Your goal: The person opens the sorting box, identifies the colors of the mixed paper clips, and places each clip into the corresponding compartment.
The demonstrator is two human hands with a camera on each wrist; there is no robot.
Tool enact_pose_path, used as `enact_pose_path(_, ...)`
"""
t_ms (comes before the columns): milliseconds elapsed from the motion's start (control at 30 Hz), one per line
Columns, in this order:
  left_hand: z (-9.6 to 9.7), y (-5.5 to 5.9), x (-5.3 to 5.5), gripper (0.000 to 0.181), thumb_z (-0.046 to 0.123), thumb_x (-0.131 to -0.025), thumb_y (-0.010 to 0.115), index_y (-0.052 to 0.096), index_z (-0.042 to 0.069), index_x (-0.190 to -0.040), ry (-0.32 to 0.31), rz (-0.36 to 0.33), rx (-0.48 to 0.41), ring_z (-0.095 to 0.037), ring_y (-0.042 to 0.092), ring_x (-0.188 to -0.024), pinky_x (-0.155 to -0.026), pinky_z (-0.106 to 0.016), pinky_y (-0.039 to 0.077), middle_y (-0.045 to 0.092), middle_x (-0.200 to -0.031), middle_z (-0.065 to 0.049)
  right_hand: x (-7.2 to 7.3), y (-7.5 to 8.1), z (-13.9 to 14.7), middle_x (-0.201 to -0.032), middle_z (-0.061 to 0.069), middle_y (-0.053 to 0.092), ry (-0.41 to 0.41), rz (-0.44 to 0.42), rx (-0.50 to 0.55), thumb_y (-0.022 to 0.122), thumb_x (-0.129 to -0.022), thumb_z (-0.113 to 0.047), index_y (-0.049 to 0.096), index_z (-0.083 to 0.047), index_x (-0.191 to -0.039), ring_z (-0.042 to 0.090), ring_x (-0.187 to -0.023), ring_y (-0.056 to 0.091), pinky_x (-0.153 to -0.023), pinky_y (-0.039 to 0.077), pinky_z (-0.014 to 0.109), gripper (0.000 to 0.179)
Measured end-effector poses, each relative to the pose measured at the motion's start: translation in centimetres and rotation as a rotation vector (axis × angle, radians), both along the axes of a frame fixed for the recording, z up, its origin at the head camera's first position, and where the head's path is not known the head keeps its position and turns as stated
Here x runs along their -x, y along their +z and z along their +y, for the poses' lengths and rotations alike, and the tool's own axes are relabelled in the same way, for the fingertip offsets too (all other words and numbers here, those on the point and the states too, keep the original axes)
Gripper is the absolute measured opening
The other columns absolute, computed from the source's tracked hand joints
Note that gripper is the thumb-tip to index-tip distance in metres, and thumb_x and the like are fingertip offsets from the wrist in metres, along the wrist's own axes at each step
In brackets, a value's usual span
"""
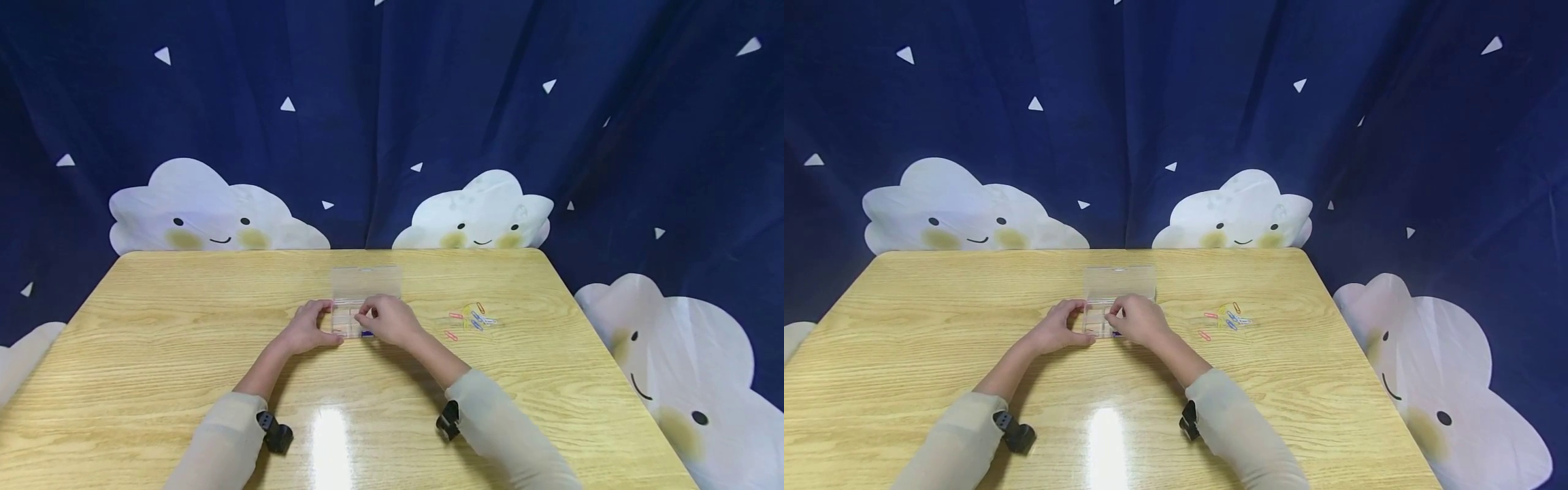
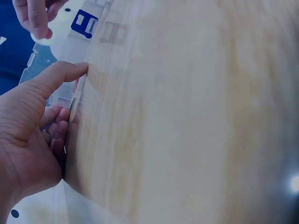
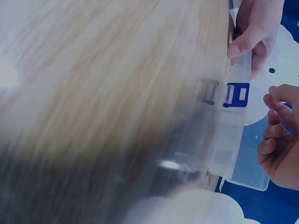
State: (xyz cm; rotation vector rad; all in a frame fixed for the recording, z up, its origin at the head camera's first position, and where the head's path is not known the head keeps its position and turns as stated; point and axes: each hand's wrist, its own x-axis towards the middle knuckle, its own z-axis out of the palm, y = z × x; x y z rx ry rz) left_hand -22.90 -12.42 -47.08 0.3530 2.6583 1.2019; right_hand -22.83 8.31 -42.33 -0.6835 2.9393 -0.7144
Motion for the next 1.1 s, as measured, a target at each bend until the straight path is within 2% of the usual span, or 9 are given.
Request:
enact_pose_path(400, 0.1, 0.2, -0.1, 0.079, 0.029, -0.072, 0.08, 0.042, 0.0, -0.134, 0.004, -0.012, -0.003, -0.034, 0.036, -0.121, -0.102, -0.05, 0.033, 0.047, -0.129, -0.017, -0.1, 0.9, 3.2, -0.066, -0.004, 0.052, -0.094, 0.041, 0.091, 0.064, -0.088, -0.027, 0.072, -0.014, -0.085, 0.009, -0.057, 0.042, -0.053, 0.034, 0.022, 0.015)
enact_pose_path(800, 0.1, 0.1, -0.1, 0.079, 0.03, -0.072, 0.079, 0.041, 0.0, -0.135, 0.004, -0.028, -0.009, -0.032, 0.036, -0.12, -0.102, -0.048, 0.033, 0.047, -0.127, -0.015, -0.2, 0.4, 5.8, -0.064, -0.001, 0.051, -0.175, 0.003, 0.135, 0.065, -0.087, -0.027, 0.071, -0.013, -0.087, 0.011, -0.054, 0.039, -0.052, 0.031, 0.024, 0.015)
enact_pose_path(1100, 0.0, 0.0, -0.1, 0.079, 0.03, -0.072, 0.08, 0.041, 0.001, -0.134, 0.006, -0.03, -0.014, -0.033, 0.036, -0.121, -0.103, -0.049, 0.033, 0.046, -0.129, -0.016, -0.2, 0.4, 7.3, -0.062, -0.001, 0.049, -0.22, 0.028, 0.162, 0.066, -0.087, -0.026, 0.071, -0.011, -0.087, 0.011, -0.053, 0.039, -0.051, 0.032, 0.024, 0.016)
